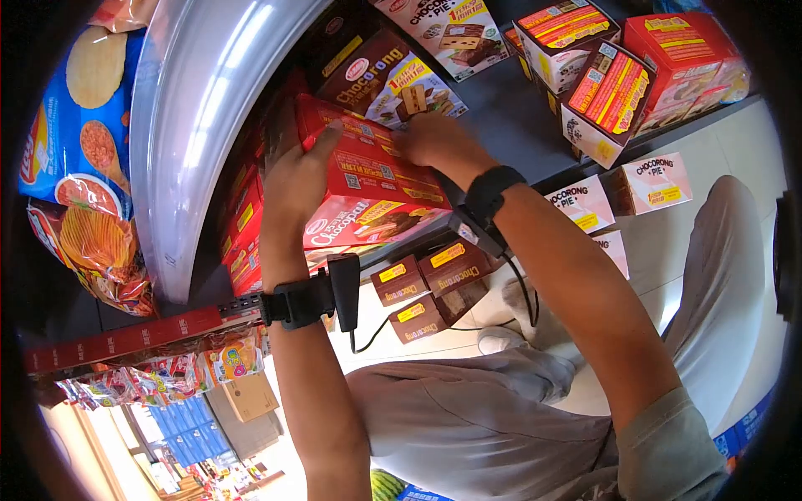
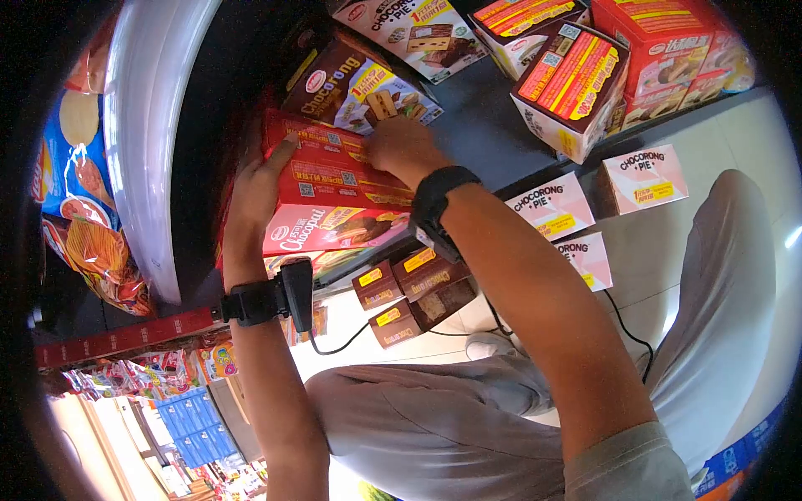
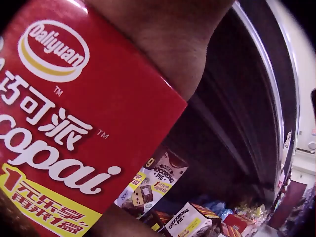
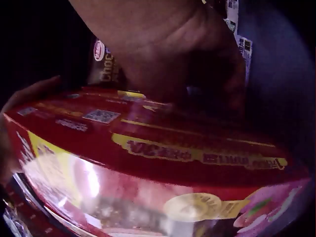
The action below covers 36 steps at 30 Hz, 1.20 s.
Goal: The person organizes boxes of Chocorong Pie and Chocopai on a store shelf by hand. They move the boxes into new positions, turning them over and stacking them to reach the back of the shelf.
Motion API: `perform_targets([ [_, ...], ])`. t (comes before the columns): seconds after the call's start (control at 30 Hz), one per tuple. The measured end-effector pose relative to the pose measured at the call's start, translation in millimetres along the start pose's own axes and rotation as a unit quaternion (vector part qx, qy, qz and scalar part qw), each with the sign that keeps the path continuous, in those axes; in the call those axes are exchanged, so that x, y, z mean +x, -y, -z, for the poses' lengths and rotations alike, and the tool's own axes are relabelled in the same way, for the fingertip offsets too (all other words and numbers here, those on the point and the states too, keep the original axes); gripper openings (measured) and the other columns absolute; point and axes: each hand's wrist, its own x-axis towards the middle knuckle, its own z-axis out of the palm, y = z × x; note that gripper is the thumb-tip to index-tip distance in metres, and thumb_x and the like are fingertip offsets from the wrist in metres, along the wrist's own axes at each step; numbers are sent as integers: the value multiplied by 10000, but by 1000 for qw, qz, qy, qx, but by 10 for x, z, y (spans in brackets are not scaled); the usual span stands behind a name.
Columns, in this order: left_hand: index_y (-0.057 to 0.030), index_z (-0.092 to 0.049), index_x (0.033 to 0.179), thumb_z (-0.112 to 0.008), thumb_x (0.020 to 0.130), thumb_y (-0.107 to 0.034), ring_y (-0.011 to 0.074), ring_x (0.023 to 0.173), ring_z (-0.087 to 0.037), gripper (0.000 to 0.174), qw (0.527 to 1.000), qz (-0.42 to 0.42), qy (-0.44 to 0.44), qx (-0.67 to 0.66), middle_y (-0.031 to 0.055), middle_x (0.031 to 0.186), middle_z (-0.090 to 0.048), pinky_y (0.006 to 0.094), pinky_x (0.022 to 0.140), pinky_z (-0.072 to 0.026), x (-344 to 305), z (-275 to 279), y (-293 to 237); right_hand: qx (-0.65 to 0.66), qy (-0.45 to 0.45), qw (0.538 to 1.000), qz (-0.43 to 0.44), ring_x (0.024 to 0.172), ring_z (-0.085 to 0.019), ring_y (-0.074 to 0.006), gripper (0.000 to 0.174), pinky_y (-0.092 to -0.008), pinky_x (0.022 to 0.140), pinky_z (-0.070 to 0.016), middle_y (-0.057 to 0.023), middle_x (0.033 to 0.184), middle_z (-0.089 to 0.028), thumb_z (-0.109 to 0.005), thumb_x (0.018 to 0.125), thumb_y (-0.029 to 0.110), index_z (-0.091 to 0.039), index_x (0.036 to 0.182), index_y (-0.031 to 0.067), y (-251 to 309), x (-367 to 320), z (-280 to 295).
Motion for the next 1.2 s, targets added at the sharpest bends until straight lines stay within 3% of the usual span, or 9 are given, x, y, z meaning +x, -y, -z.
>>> perform_targets([
  [0.07, -13, -352, 1411, -578, 826, -476, 370, 1358, -301, 780, 1000, 3, 4, 3, 223, 1454, -348, 426, 1105, -248, 14, -5, 1, 25, -32, 999, 1, 960, -665, -306, 289, -402, 811, -530, -162, 1010, -685, -590, 829, 258, -706, 989, 46, 2, 264, -260],
  [0.27, -21, -351, 1415, -575, 820, -486, 367, 1364, -290, 787, 1000, -10, -7, 22, 220, 1462, -337, 422, 1114, -234, 15, -39, 50, -42, -77, 991, 101, 980, -648, -328, 338, -440, 836, -514, -179, 1042, -671, -563, 867, 323, -698, 1005, 47, -122, 549, -319],
  [0.37, -26, -346, 1418, -586, 815, -472, 370, 1365, -284, 788, 1000, 6, -2, 11, 213, 1468, -331, 424, 1120, -225, -4, -18, 14, -17, -126, 992, 12, 1020, -635, -323, 363, -441, 846, -509, -171, 1090, -658, -541, 901, 367, -692, 1032, 64, -201, 897, -430],
  [0.57, -31, -330, 1427, -609, 805, -468, 350, 1383, -261, 810, 997, -42, -54, 43, 192, 1489, -306, 463, 1125, -200, 51, -117, 128, -33, -77, 994, -73, 1046, -625, -333, 462, -434, 855, -505, -190, 1090, -653, -515, 920, 471, -690, 1036, 60, -114, 298, 222],
  [0.77, -34, -322, 1434, -625, 799, -457, 345, 1388, -252, 821, 996, -55, -69, 32, 180, 1492, -309, 466, 1125, -200, 15, -119, 97, 40, -151, 987, -34, 998, -635, -354, 514, -435, 835, -506, -211, 1034, -662, -527, 912, 494, -686, 1006, 14, -290, 581, 95],
  [0.87, -33, -318, 1437, -620, 806, -452, 350, 1388, -249, 815, 992, -74, -64, 79, 185, 1490, -309, 473, 1124, -198, 34, -168, 228, 32, -127, 991, 3, 985, -633, -362, 509, -440, 820, -506, -231, 994, -660, -530, 919, 470, -684, 933, -15, -261, 609, 116],
  [0.97, -31, -321, 1436, -618, 809, -447, 357, 1386, -252, 809, 995, -64, -61, 51, 192, 1488, -310, 458, 1128, -198, 40, -143, 151, 47, -153, 987, 31, 918, -618, -430, 579, -467, 786, -493, -283, 900, -644, -510, 911, 522, -680, 877, -30, -330, 745, 3],
  [1.07, -27, -325, 1434, -616, 811, -446, 357, 1385, -256, 804, 996, -48, -50, 53, 194, 1487, -311, 427, 1133, -199, 23, -117, 112, 50, -205, 977, 35, 908, -627, -423, 562, -467, 786, -497, -268, 917, -645, -541, 898, 508, -677, 871, -37, -286, 513, 138],
  [1.2, -34, -326, 1434, -622, 814, -413, 351, 1386, -259, 785, 990, -75, -34, 113, 195, 1487, -311, 407, 1129, -215, 40, -183, 327, 3, -284, 959, 28, 892, -653, -357, 449, -391, 746, -535, -216, 902, -621, -601, 887, 399, -681, 899, -43, -201, 345, 177],
])
